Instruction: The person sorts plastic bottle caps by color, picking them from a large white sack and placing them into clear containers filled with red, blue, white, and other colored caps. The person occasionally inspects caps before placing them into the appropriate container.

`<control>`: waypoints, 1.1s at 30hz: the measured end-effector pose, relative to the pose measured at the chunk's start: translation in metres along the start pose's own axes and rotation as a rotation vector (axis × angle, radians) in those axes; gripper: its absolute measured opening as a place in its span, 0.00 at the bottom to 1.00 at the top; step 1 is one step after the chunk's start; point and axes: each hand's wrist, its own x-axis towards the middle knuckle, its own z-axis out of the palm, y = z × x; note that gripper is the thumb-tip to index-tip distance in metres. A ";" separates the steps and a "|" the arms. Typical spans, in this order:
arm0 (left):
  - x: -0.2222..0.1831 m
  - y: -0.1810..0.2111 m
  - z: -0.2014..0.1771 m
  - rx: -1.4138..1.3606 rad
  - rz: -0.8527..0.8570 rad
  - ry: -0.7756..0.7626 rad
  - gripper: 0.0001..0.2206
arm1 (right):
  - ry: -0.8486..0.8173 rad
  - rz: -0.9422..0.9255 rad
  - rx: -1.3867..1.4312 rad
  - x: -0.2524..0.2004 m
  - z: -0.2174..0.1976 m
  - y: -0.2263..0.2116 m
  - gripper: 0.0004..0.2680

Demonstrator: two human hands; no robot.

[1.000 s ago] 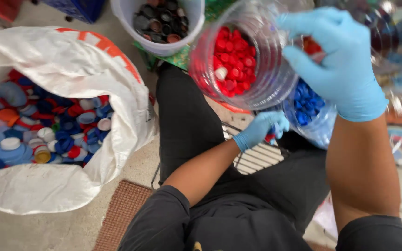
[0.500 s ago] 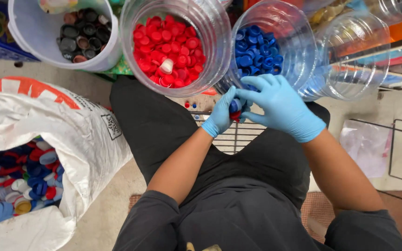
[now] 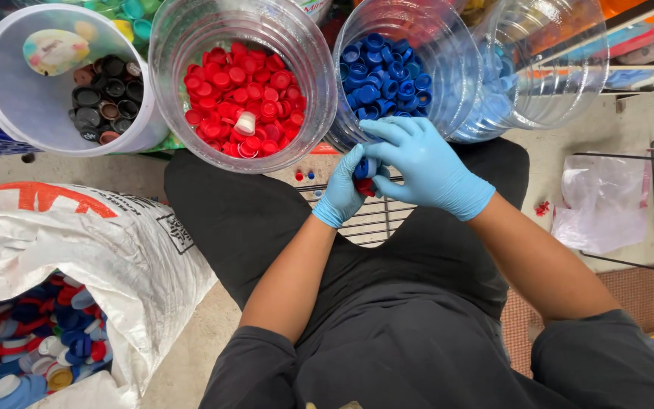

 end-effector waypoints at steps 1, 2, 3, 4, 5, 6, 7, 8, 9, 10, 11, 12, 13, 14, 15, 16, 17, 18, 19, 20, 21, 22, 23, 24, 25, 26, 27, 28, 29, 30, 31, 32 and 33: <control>0.003 -0.002 -0.005 -0.016 -0.032 -0.006 0.20 | 0.010 0.016 0.022 0.001 -0.001 0.000 0.17; -0.003 0.008 0.009 -0.016 -0.027 -0.008 0.20 | 0.012 0.012 0.020 0.002 -0.002 0.002 0.17; -0.009 0.018 0.023 -0.024 -0.034 -0.017 0.19 | 0.032 0.015 0.035 0.002 -0.004 0.004 0.17; -0.017 0.026 0.036 -0.034 -0.044 -0.023 0.18 | 0.050 0.021 0.054 0.002 -0.006 0.005 0.17; -0.015 0.025 0.031 -0.035 -0.043 -0.021 0.18 | 0.049 0.020 0.056 0.001 -0.006 0.008 0.17; -0.012 0.023 0.027 -0.009 -0.038 -0.036 0.19 | 0.077 0.030 0.091 0.000 -0.007 0.011 0.18; -0.008 0.022 0.024 0.017 -0.033 -0.051 0.20 | 0.105 0.041 0.127 -0.002 -0.008 0.015 0.19; -0.008 0.023 0.021 0.017 -0.039 -0.058 0.20 | 0.105 0.047 0.120 -0.003 -0.012 0.022 0.19; -0.007 0.023 0.018 0.007 -0.054 -0.057 0.19 | 0.154 0.049 0.151 -0.004 -0.015 0.029 0.19; -0.006 0.023 0.017 -0.003 -0.072 -0.058 0.18 | 0.203 0.053 0.179 -0.007 -0.020 0.037 0.18; -0.013 0.029 0.023 -0.004 -0.081 -0.067 0.18 | 0.202 0.061 0.169 -0.005 -0.036 0.041 0.18; -0.019 0.034 0.030 -0.020 -0.062 -0.131 0.15 | 0.304 0.053 0.183 -0.003 -0.053 0.044 0.14; -0.025 0.040 0.036 -0.036 -0.043 -0.194 0.11 | 0.406 0.044 0.195 -0.001 -0.070 0.048 0.09; -0.026 0.042 0.039 -0.038 -0.049 -0.200 0.11 | 0.404 0.049 0.188 -0.004 -0.081 0.051 0.09; -0.028 0.044 0.041 -0.045 -0.062 -0.197 0.11 | 0.541 0.125 0.137 -0.008 -0.092 0.054 0.06; -0.030 0.047 0.043 -0.048 -0.072 -0.192 0.11 | 0.681 0.199 0.088 -0.010 -0.102 0.056 0.03; -0.031 0.048 0.046 -0.047 -0.077 -0.196 0.11 | 0.682 0.202 0.083 -0.021 -0.099 0.070 0.03; -0.032 0.050 0.050 -0.041 -0.073 -0.180 0.10 | 0.793 0.273 0.141 -0.031 -0.096 0.084 0.04; -0.034 0.052 0.053 -0.036 -0.070 -0.165 0.10 | 0.904 0.344 0.202 -0.041 -0.093 0.098 0.06; -0.033 0.052 0.053 -0.036 -0.072 -0.164 0.10 | 0.903 0.346 0.201 -0.049 -0.085 0.107 0.06; -0.033 0.052 0.052 -0.038 -0.063 -0.167 0.10 | 0.940 0.425 0.152 -0.058 -0.078 0.117 0.06; -0.032 0.053 0.052 -0.038 -0.054 -0.170 0.10 | 0.978 0.502 0.102 -0.065 -0.070 0.126 0.06; -0.033 0.052 0.053 -0.037 -0.054 -0.171 0.10 | 0.980 0.502 0.101 -0.076 -0.063 0.130 0.06; -0.033 0.052 0.053 -0.042 -0.045 -0.183 0.09 | 0.870 0.606 0.079 -0.085 -0.055 0.134 0.13; -0.034 0.053 0.053 -0.047 -0.035 -0.195 0.09 | 0.758 0.706 0.057 -0.094 -0.046 0.138 0.24; -0.034 0.053 0.053 -0.046 -0.033 -0.192 0.09 | 0.758 0.705 0.060 -0.094 -0.042 0.133 0.24; -0.035 0.053 0.052 -0.040 -0.055 -0.195 0.09 | 0.715 0.663 0.079 -0.093 -0.037 0.127 0.24; -0.035 0.054 0.052 -0.034 -0.076 -0.198 0.09 | 0.672 0.619 0.098 -0.091 -0.032 0.123 0.23; -0.032 0.053 0.050 -0.033 -0.072 -0.195 0.09 | 0.672 0.616 0.102 -0.085 -0.033 0.113 0.23; -0.032 0.051 0.047 -0.033 -0.067 -0.220 0.13 | 0.611 0.574 0.116 -0.079 -0.032 0.102 0.20; -0.031 0.048 0.043 -0.033 -0.062 -0.245 0.17 | 0.550 0.530 0.129 -0.074 -0.031 0.090 0.17; -0.031 0.048 0.042 -0.033 -0.059 -0.238 0.17 | 0.548 0.529 0.136 -0.065 -0.029 0.079 0.17; -0.031 0.048 0.040 -0.042 -0.051 -0.279 0.19 | 0.522 0.421 0.132 -0.057 -0.027 0.067 0.17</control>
